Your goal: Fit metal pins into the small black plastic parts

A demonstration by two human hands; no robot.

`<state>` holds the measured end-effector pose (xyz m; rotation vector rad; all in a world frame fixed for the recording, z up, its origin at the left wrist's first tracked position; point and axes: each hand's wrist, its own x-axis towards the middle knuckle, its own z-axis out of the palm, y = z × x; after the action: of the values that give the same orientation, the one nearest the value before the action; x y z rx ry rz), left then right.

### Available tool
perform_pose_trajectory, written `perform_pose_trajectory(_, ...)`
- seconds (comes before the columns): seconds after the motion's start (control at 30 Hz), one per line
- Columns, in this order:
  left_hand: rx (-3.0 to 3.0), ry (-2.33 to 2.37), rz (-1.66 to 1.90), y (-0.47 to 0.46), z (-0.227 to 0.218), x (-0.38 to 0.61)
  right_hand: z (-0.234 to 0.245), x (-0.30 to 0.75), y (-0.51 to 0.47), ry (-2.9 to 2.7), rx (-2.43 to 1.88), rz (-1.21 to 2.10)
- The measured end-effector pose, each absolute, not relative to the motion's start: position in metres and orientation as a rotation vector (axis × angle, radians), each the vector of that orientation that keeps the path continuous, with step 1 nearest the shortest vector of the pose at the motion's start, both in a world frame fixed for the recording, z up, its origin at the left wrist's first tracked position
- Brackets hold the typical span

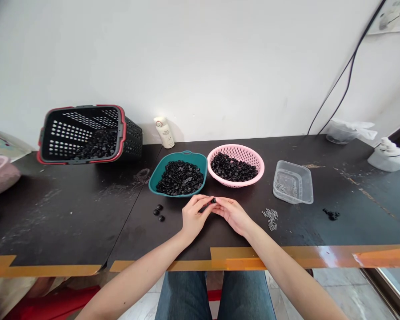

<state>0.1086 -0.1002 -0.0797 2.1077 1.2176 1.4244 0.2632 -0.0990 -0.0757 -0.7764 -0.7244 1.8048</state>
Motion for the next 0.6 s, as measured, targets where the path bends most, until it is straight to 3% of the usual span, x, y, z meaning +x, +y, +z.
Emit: perform_pose_trajectory(0.6, 1.957, 1.13, 1.381, -0.0982, -0.0805, 0.1102, -0.0785, 0.2635, -0.1011, -0.923, -0.978, 1.519)
